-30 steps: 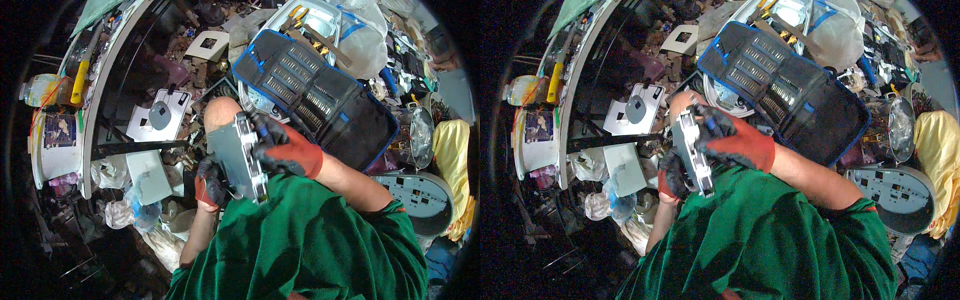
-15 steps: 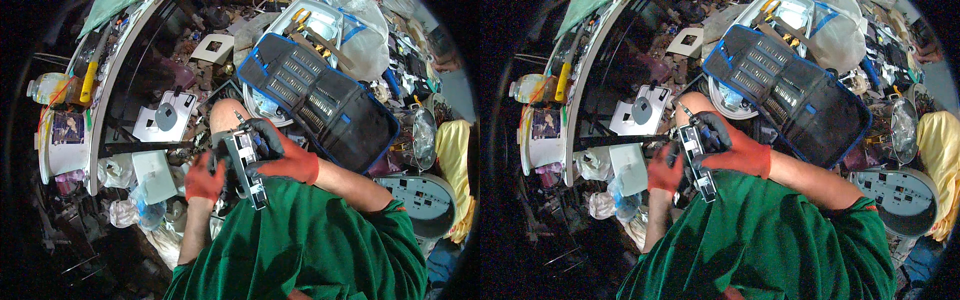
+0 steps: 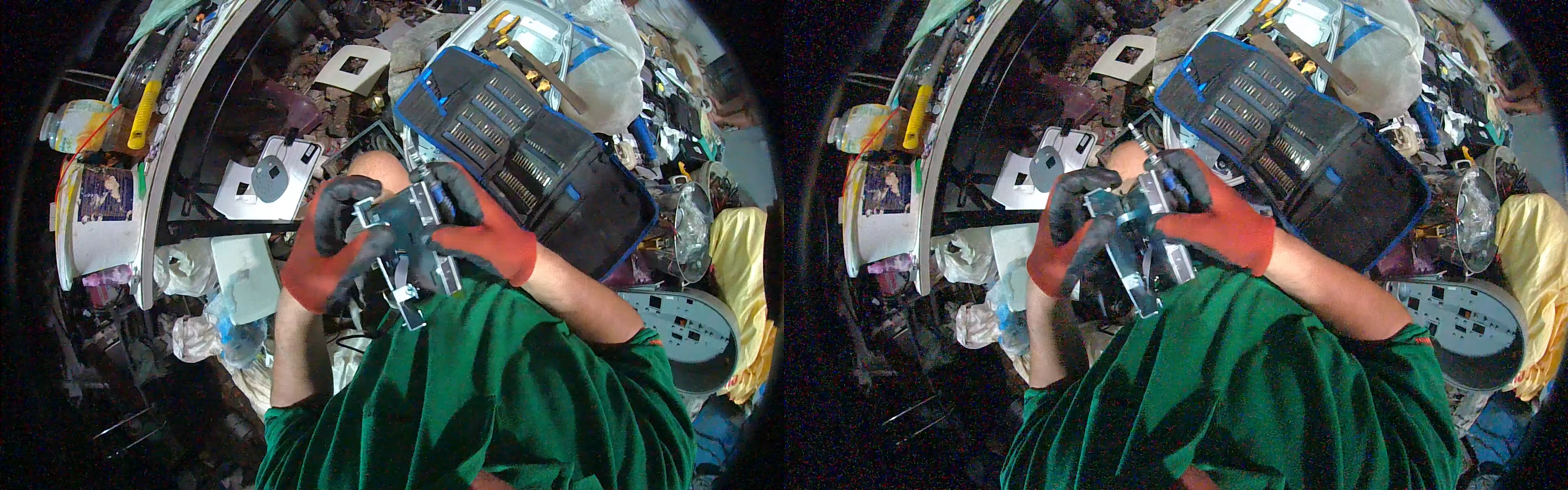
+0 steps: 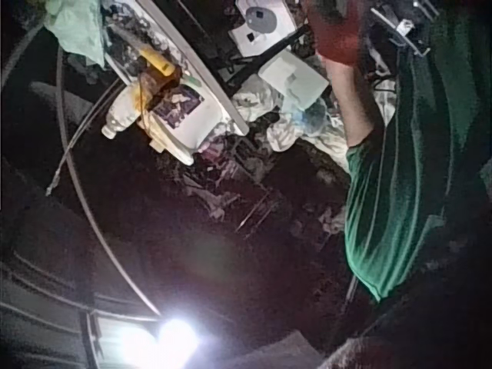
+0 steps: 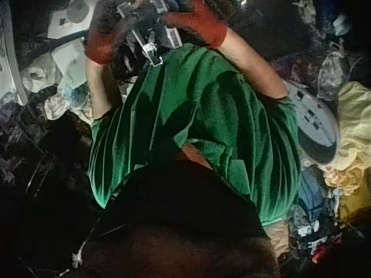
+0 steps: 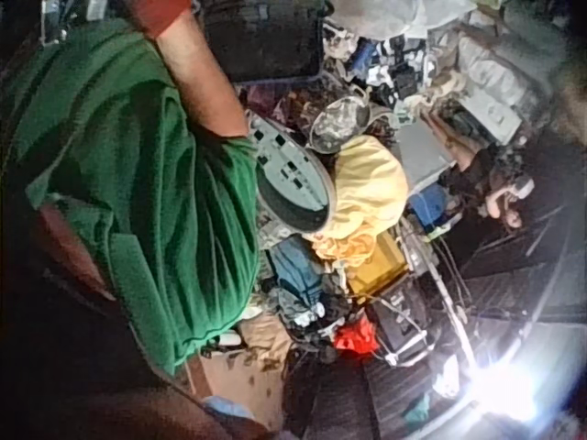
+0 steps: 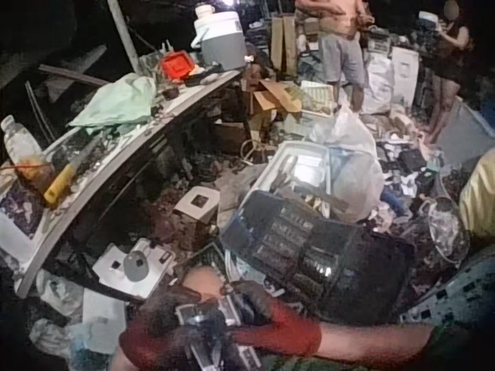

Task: The person disassembles an electronic device using a screwdriver and pliers, removing metal plates and internal components.

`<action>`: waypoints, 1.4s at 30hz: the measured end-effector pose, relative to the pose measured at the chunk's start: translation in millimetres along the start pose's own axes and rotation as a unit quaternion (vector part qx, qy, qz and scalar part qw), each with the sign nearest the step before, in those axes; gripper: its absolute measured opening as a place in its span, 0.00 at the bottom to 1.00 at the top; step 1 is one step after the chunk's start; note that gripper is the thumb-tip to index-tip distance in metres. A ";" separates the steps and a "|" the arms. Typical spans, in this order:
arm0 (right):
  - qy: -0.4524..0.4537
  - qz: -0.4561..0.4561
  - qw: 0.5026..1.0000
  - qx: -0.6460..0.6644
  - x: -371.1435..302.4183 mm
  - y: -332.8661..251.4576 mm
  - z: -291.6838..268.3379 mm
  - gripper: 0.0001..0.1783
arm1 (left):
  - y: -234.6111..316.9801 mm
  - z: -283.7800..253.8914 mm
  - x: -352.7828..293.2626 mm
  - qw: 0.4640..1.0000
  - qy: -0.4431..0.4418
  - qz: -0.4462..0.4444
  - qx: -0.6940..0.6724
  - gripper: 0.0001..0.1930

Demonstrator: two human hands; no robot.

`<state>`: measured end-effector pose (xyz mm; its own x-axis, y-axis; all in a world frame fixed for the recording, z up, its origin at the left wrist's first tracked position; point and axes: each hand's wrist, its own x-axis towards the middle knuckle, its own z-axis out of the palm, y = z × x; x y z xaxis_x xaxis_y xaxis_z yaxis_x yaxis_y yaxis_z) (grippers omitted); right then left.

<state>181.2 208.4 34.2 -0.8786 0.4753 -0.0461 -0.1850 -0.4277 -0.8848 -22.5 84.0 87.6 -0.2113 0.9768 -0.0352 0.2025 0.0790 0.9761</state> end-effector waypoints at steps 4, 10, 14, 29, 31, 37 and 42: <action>0.068 -0.001 0.997 -0.044 -5.1 -9.3 -3.6 0.43 | -11.6 -16.5 -1.7 0.997 0.029 0.032 -0.061 0.20; 0.084 -0.038 0.967 -0.239 -9.8 -4.9 -2.7 0.43 | -28.8 0.8 -0.8 0.989 0.102 0.094 -0.058 0.21; 0.129 -0.020 0.964 -0.233 -10.8 -1.6 -3.7 0.40 | -38.1 11.5 10.9 0.982 0.128 0.136 -0.035 0.18; 0.243 -0.002 0.955 -0.170 -8.3 -32.5 -1.8 0.34 | -41.0 -13.8 40.9 0.973 0.229 0.013 -0.011 0.18; 0.203 -0.021 0.964 -0.173 -9.0 -35.6 -4.4 0.35 | -27.5 -9.5 38.3 0.979 0.193 -0.022 -0.066 0.19; 0.182 -0.035 0.957 -0.222 -9.1 -43.9 -3.0 0.30 | 32.4 16.3 36.3 0.945 0.091 0.142 0.279 0.18; 0.224 -0.016 0.961 -0.159 -7.1 -37.5 -18.6 0.24 | 0.2 -49.8 43.9 0.964 0.200 0.069 0.163 0.21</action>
<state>202.6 235.3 59.1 -0.5836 0.7984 -0.1482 -0.0023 -0.1841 -0.9829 -79.3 116.9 97.0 -0.4995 0.8324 0.2400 0.5306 0.0750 0.8443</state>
